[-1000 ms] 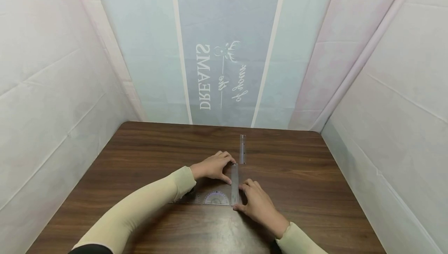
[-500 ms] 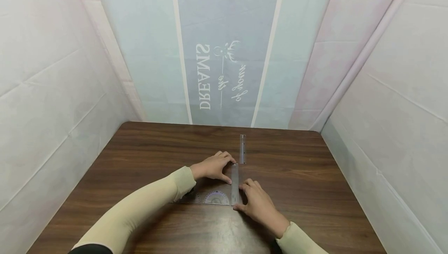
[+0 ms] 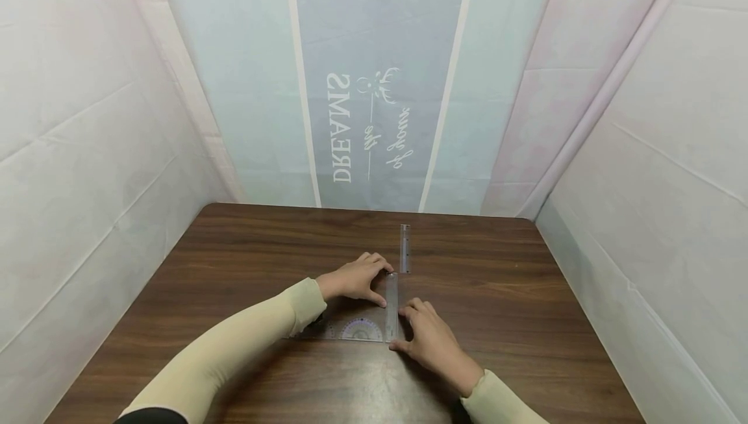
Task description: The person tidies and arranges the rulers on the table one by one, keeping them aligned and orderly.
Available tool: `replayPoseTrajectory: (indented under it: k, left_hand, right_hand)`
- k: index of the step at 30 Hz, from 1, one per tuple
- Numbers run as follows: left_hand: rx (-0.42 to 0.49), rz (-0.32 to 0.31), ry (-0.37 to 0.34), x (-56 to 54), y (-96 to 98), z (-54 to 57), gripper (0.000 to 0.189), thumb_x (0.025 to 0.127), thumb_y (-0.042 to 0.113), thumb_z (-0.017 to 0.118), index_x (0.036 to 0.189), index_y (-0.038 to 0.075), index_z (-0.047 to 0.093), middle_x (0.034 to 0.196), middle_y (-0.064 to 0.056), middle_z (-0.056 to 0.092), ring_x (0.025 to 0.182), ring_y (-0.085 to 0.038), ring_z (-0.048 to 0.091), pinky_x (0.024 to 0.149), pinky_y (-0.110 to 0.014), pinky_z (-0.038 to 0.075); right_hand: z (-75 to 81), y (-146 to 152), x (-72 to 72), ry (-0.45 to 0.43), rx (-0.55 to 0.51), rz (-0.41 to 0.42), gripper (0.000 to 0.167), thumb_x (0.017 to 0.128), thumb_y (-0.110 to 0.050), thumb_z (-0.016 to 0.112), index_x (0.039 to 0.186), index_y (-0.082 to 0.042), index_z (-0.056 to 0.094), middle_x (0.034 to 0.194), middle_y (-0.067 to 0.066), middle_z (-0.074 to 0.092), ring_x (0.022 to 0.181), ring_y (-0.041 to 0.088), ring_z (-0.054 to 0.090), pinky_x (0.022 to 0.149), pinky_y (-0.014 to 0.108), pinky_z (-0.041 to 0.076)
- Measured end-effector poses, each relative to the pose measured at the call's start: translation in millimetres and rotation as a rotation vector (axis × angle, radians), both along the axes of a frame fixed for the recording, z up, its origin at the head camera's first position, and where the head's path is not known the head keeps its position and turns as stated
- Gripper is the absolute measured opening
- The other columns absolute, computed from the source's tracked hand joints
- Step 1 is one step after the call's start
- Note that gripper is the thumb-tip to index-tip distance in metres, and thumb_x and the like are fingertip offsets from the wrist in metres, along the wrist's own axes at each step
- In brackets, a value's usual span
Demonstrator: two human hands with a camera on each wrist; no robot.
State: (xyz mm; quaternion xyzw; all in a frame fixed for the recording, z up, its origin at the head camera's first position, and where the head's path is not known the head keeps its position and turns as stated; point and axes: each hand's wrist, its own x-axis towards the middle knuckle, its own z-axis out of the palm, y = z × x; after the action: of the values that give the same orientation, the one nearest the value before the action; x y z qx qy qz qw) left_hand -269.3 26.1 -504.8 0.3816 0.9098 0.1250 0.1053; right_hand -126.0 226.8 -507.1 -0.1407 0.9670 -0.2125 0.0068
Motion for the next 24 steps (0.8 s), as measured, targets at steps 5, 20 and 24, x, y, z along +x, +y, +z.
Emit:
replayPoseTrajectory:
  k: [5, 20, 24]
  left_hand:
    - [0.006, 0.000, -0.001, -0.1, -0.4, -2.0, 0.081, 0.088, 0.059, 0.084, 0.152, 0.018, 0.055, 0.151, -0.001, 0.051, 0.134, -0.019, 0.049, 0.107, -0.036, 0.052]
    - [0.058, -0.009, -0.019, -1.0, -4.3, -0.8, 0.080, 0.090, 0.057, 0.083, 0.153, 0.017, 0.055, 0.153, -0.002, 0.051, 0.134, -0.020, 0.049, 0.108, -0.038, 0.052]
    - [0.088, -0.022, -0.045, -3.9, -6.5, -2.3, 0.074, 0.096, 0.054, 0.079, 0.154, 0.016, 0.054, 0.154, -0.002, 0.052, 0.137, -0.021, 0.049, 0.112, -0.039, 0.049]
  right_hand:
    - [-0.7, 0.0, 0.2, -0.001, 0.002, 0.002, 0.066, 0.074, -0.034, 0.101, 0.124, -0.001, 0.075, 0.123, 0.004, 0.066, 0.117, 0.028, 0.061, 0.093, 0.048, 0.058]
    - [1.8, 0.6, -0.5, -0.012, -0.002, 0.012, 0.064, 0.077, -0.032, 0.099, 0.125, 0.001, 0.074, 0.123, 0.003, 0.066, 0.119, 0.027, 0.061, 0.097, 0.048, 0.057]
    - [1.9, 2.6, -2.0, -0.020, -0.018, 0.023, 0.063, 0.080, -0.033, 0.098, 0.126, 0.001, 0.074, 0.123, 0.005, 0.066, 0.119, 0.028, 0.062, 0.099, 0.049, 0.056]
